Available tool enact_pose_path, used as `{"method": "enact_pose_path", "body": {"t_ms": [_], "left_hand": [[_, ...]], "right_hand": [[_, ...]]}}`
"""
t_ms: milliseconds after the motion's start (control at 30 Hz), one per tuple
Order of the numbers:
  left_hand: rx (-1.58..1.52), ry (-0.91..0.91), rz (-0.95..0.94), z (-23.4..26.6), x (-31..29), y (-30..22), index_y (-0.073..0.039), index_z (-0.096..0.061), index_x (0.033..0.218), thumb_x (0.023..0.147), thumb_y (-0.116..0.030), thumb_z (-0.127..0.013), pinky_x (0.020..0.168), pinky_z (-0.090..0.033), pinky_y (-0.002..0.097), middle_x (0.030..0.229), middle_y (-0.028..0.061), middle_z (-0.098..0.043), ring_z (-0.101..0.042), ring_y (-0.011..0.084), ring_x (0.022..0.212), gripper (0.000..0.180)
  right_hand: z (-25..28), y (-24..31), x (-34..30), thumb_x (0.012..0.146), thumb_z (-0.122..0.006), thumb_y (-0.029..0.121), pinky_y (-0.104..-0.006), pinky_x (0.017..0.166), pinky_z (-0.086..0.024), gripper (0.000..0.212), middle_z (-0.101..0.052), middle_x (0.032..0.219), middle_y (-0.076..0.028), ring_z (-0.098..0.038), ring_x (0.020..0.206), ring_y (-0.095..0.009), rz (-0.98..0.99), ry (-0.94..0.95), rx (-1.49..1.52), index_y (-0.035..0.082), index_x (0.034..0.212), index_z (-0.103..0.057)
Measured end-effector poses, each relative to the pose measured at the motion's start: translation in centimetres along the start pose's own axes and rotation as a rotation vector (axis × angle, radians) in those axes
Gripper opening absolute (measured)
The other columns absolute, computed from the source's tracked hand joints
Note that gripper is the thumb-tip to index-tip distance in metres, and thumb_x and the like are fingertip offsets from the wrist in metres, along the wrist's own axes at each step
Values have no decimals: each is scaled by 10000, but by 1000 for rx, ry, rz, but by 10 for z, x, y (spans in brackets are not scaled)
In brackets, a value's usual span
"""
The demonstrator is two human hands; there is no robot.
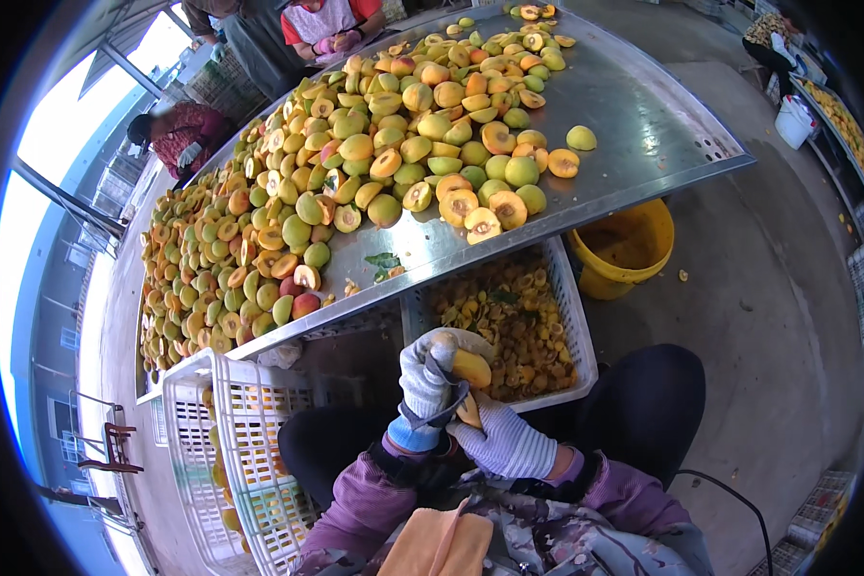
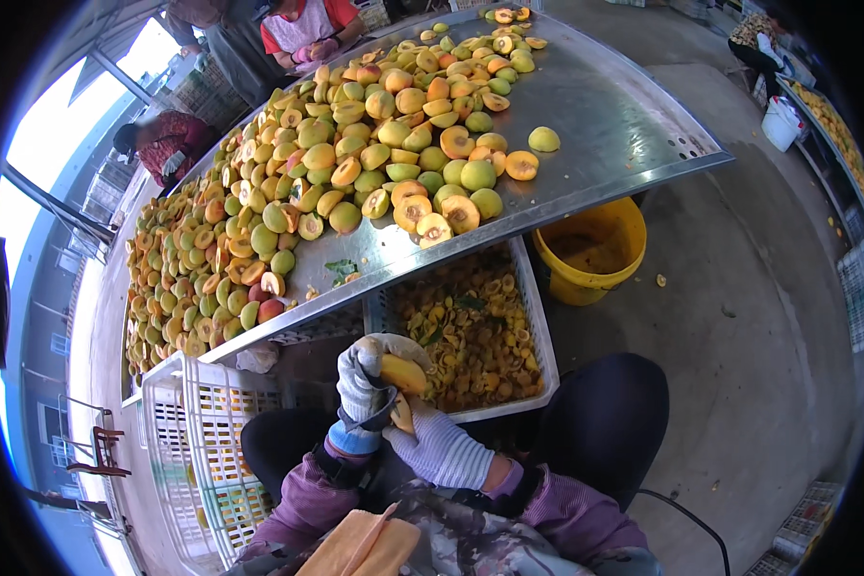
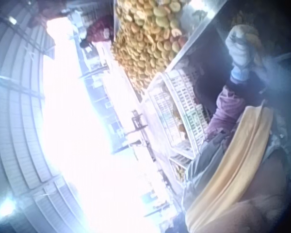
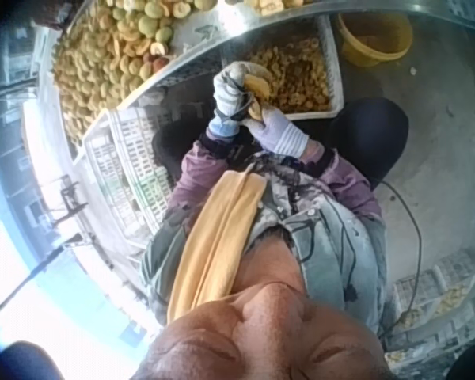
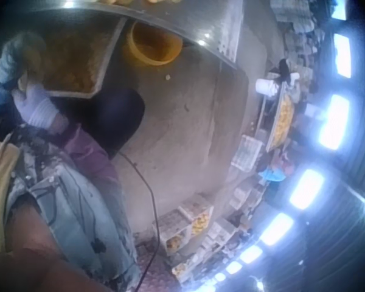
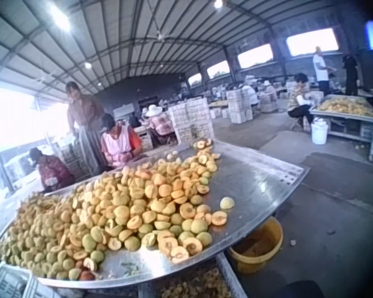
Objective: The person walks across a fruit processing facility to a workstation and sits down. The person then picks up halved fruits from a table, removes the pits using a coring tool, and places the fruit into a crate.
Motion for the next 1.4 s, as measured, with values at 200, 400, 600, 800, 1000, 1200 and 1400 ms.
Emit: {"method": "enact_pose_path", "body": {"t_ms": [200, 400, 600, 800, 1000, 1200, 1400], "left_hand": [[-185, -47, 255, -10, 2, 11, 42, -628, 847, 853, -671, -424, 675, -514, 320, 779, 140, -653, -641, 223, 713, 742], [-327, 164, 413, -7, -1, 23, 29, -619, 835, 916, -566, -410, 667, -499, 333, 778, 130, -645, -624, 208, 711, 636], [199, -257, -330, 89, -9, -39, 42, -612, 930, 869, -446, -603, 628, -526, 302, 834, 142, -656, -638, 198, 743, 491], [883, -1267, -233, 239, -119, -178, -38, -648, 929, 896, -103, -567, 472, -439, 242, 690, 31, -599, -531, 93, 539, 109], [2397, -1134, -20, 285, -151, -240, -34, -604, 1100, 819, -317, -609, 829, -470, 442, 1075, 216, -621, -598, 383, 949, 399], [1739, -639, 216, 239, 14, -149, -111, -629, 1074, 738, -311, -624, 868, -452, 419, 1054, 193, -621, -564, 357, 1027, 391], [1731, -243, 680, 312, 91, -36, -144, -534, 1245, 706, -450, -632, 931, -445, 397, 1156, 191, -602, -570, 338, 1092, 628]], "right_hand": [[3, -7, -7, 883, -595, 174, -232, 439, -393, 205, -555, 658, -41, -520, 513, -101, -450, 262, 700, 34, 1003, -508], [0, -7, -16, 886, -593, 215, -206, 333, -346, 175, -523, 585, -25, -447, 376, -76, -565, 489, 942, 59, 862, -518], [17, -28, -18, 892, -585, 278, -216, 428, -354, 218, -475, 616, 12, -455, 477, -76, -536, 222, 1088, 83, 867, -493], [15, -104, -26, 863, -591, 186, -257, 382, -343, 147, -444, 582, 9, -408, 402, -110, -1084, -327, 1263, 107, 829, -472], [30, -98, -13, 895, -568, 230, -270, 382, -345, 129, -490, 589, 26, -420, 386, -97, -831, -402, 1132, 137, 837, -499], [34, -101, -11, 884, -582, 214, -290, 331, -367, 171, -469, 559, -27, -461, 377, -136, -808, -436, 1017, 78, 851, -484], [39, -84, -4, 861, -584, 189, -298, 334, -393, 163, -476, 592, -45, -452, 381, -132, -771, -428, 978, 61, 869, -484]]}}
Point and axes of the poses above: each hand's wrist, its own x-axis towards the middle knuckle, its own z-axis out of the back of the hand, y = z × x, the point moved 5 cm from there along x, towards the middle knuckle
